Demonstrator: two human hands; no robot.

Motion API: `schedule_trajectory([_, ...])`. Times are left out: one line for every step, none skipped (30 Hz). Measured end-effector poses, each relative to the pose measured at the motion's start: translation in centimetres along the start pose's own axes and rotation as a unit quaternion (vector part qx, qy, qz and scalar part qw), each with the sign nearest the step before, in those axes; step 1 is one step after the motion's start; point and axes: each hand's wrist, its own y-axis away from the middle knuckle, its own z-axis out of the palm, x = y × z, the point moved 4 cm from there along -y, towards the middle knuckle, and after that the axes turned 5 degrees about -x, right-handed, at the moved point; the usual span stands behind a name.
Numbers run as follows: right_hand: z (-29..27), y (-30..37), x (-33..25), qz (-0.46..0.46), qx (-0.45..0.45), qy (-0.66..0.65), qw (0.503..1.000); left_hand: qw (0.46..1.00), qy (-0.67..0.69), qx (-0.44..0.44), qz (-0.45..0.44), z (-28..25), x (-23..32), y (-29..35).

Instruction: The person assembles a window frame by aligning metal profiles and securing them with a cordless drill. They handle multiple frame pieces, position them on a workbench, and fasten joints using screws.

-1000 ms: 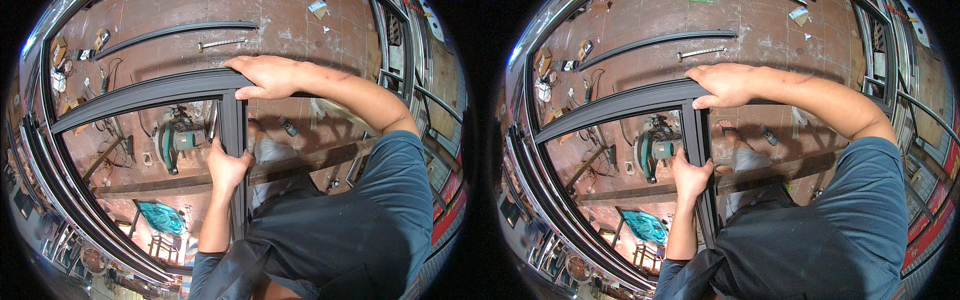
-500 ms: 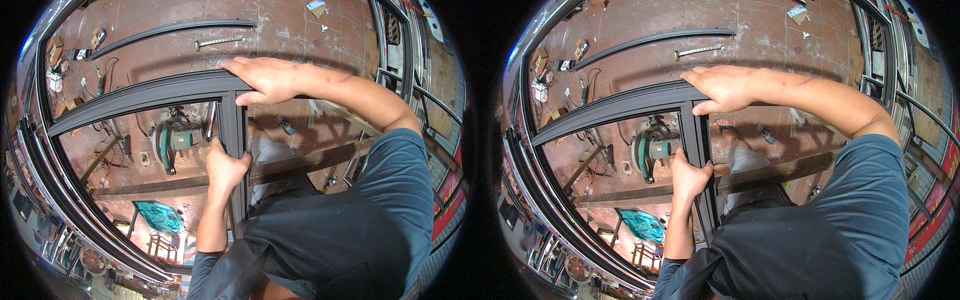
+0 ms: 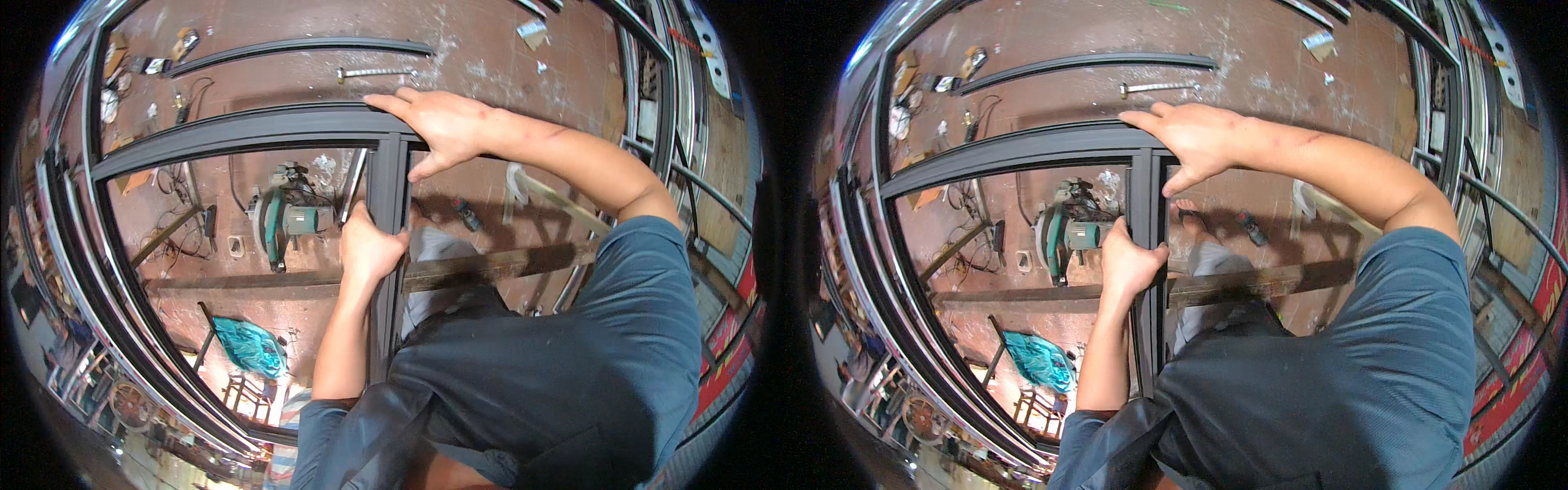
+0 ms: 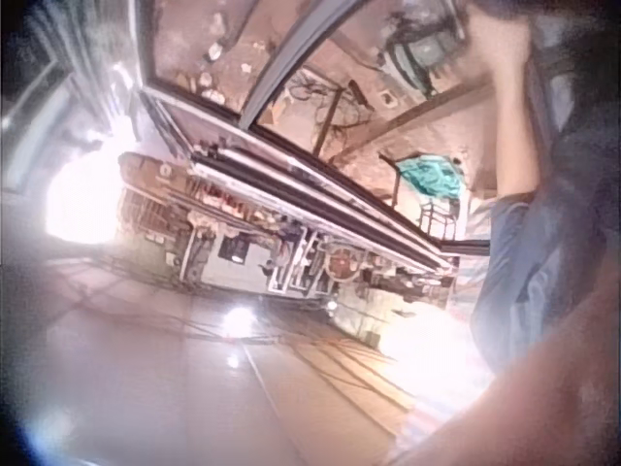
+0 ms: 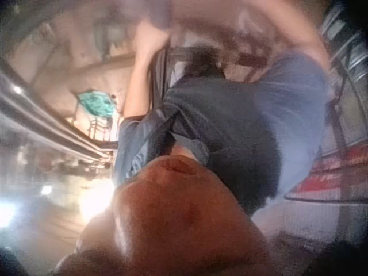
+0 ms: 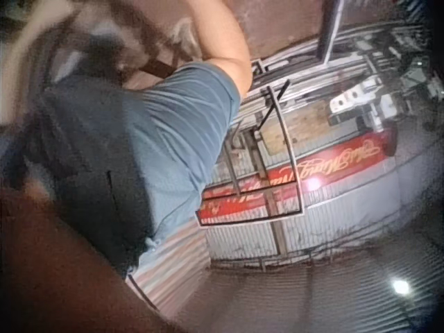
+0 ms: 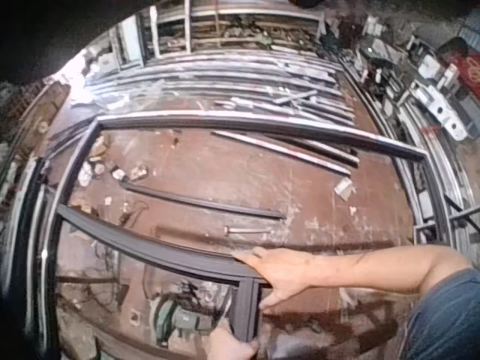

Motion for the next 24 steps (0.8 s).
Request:
schedule_trajectory([-0.1,-0.4,-0.4,-0.009,0.005,0.005,1.0,1.0,-0.019,0.012,-0.013,0.1,-0.5,0.1])
schedule_trajectory([-0.1,-0.4,-0.6,-0.013,0.013,0.009,1.0,1.0,-0.022,0.013,0.007,0.1,-0.7,0.2])
schedule_trajectory([0.0,-0.4,-0.8,-0.019,0.018,0.012,1.0,0.999,-0.025,0.015,0.025,-0.1,-0.9,0.4])
schedule_trajectory([0.2,-0.5,-0.5,-0.048,0.034,0.018,0.998,0.999,-0.034,-0.01,0.014,-0.8,0.2,1.1])
schedule_trajectory([0.5,-0.5,-0.6,-0.053,0.045,0.016,0.998,0.998,-0.054,0.014,0.003,-0.8,-0.3,1.3])
schedule_trajectory([0.3,-0.2,-1.2,-0.046,0.042,0.009,0.998,0.997,-0.081,0.019,-0.001,-0.8,-0.5,1.2])
schedule_trajectory([0.1,0.0,-1.3,-0.058,0.048,0.023,0.997,0.994,-0.106,0.025,-0.011,-1.0,-0.6,1.4])
schedule_trajectory([0.0,-0.2,-1.2,-0.048,0.043,0.037,0.997,0.993,-0.108,0.052,-0.011,-1.4,-0.8,2.0])
schedule_trajectory([-0.2,0.1,-1.5,-0.077,0.066,0.046,0.994,0.992,-0.107,0.066,0.001,-1.5,-0.3,2.6])
schedule_trajectory([-0.7,0.1,-2.2,-0.055,0.05,0.044,0.996,0.993,-0.101,0.061,0.003,-1.9,0.0,3.5])
schedule_trajectory([-0.4,0.7,-2.5,-0.025,0.034,0.036,0.998,0.991,-0.097,0.091,0.017,-2.0,-0.2,4.5])
schedule_trajectory([-0.5,0.5,-2.8,-0.033,0.028,0.046,0.998,0.988,-0.096,0.12,0.031,-2.0,-0.7,5.3])
schedule_trajectory([-0.6,0.3,-2.5,-0.036,0.029,0.055,0.997,0.983,-0.1,0.146,0.051,-1.4,-1.3,5.6])
schedule_trajectory([-0.7,0.1,-2.6,-0.041,0.016,0.036,0.998,0.973,-0.128,0.185,0.053,-1.0,-1.9,6.7])
schedule_trajectory([-1.0,0.1,-3.0,-0.087,0.052,0.047,0.994,0.983,-0.078,0.162,0.044,-0.4,-2.9,7.7])
schedule_trajectory([-1.5,0.3,-3.6,-0.093,0.12,0.029,0.988,0.978,-0.084,0.184,0.057,0.1,-3.8,9.0])
schedule_trajectory([-1.6,0.5,-4.3,-0.098,0.185,0.01,0.978,0.973,-0.09,0.203,0.069,1.0,-5.1,10.5])
schedule_trajectory([-1.8,0.4,-5.2,-0.096,0.222,0.046,0.969,0.968,-0.081,0.219,0.088,1.7,-6.3,12.1])
schedule_trajectory([-2.3,-0.1,-6.7,-0.099,0.256,0.078,0.958,0.963,-0.073,0.238,0.103,2.2,-7.6,13.7])
schedule_trajectory([-2.7,-0.6,-8.8,-0.112,0.25,0.156,0.949,0.963,-0.058,0.236,0.114,2.9,-9.3,15.2])
schedule_trajectory([-2.4,-1.2,-10.0,-0.082,0.182,0.208,0.958,0.953,-0.073,0.266,0.126,3.6,-10.8,16.7])
schedule_trajectory([-2.4,-2.0,-11.1,-0.052,0.114,0.261,0.957,0.94,-0.086,0.299,0.141,4.4,-12.3,18.1])
schedule_trajectory([-2.2,-2.9,-12.0,-0.024,0.045,0.313,0.948,0.924,-0.098,0.335,0.154,4.9,-13.5,19.4])
schedule_trajectory([-1.5,-3.5,-12.5,-0.008,0.021,0.405,0.914,0.924,-0.095,0.338,0.15,5.3,-14.8,20.6])
